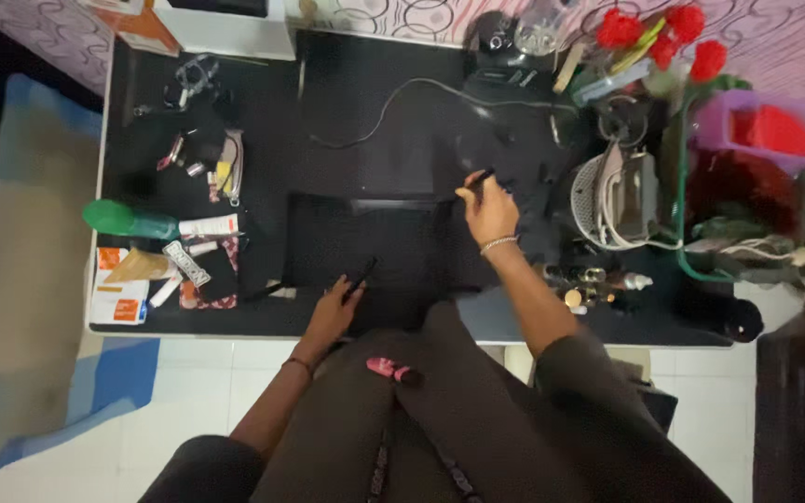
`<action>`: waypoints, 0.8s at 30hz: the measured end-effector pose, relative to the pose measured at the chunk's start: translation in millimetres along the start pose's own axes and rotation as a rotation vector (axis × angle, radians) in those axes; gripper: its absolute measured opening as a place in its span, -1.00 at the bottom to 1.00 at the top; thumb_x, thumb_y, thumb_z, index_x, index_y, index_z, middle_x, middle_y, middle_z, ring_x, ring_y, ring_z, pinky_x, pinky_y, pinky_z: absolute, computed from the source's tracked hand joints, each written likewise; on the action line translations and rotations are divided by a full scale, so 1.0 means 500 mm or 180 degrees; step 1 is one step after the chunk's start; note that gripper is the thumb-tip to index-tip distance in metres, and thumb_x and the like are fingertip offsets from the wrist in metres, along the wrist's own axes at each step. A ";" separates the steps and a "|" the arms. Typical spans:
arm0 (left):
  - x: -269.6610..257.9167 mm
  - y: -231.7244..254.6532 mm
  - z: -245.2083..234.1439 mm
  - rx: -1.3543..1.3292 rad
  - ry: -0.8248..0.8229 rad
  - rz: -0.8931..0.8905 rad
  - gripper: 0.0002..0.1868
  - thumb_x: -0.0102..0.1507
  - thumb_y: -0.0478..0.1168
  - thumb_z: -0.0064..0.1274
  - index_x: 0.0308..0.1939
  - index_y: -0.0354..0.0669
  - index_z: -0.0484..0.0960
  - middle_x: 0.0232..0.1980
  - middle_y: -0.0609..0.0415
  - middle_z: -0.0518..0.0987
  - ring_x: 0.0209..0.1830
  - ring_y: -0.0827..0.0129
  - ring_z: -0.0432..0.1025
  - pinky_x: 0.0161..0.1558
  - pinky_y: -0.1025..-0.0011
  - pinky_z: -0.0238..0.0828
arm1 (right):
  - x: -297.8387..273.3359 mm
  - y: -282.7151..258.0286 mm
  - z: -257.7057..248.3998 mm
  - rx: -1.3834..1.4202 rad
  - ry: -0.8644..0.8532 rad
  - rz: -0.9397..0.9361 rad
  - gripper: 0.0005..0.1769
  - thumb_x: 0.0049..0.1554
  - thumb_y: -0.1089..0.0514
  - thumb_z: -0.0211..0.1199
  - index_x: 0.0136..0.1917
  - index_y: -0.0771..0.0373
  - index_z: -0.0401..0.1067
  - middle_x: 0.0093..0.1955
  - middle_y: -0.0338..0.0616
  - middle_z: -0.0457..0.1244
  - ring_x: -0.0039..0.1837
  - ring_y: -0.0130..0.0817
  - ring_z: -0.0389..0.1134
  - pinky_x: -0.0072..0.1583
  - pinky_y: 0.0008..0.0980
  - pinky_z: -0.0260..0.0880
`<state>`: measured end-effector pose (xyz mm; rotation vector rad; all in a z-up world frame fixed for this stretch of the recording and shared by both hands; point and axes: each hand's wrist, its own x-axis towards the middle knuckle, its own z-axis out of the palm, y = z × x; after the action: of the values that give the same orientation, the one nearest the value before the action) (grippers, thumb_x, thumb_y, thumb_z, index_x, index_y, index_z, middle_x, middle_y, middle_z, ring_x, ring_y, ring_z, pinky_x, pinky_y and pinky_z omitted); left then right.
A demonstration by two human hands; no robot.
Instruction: The person assembles a black perforated plastic tray by inserting black plastic rods into its slots. They repeatedly pick up the tray, insert rods, and place the tray on a nearby chair. The person also uses a pink handheld device to measure the tray.
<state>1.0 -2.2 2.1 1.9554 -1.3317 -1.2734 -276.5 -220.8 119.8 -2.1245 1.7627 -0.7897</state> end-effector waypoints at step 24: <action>-0.195 0.383 -0.314 0.0053 0.2432 0.2040 -0.30 0.30 -0.11 0.19 0.37 -0.45 0.28 0.29 -0.36 0.40 0.31 -0.14 0.32 0.31 0.11 0.24 | 0.015 -0.481 -0.151 0.2539 -0.1174 -0.0216 -0.68 0.27 0.29 0.28 0.27 0.22 0.34 -0.18 -0.17 0.30 -0.14 -0.56 0.34 -0.08 -0.52 0.38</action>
<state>36.4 -17.7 265.4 1.5531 -1.3551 -0.1746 -121.5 -163.9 310.6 -1.6406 0.9578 -0.8565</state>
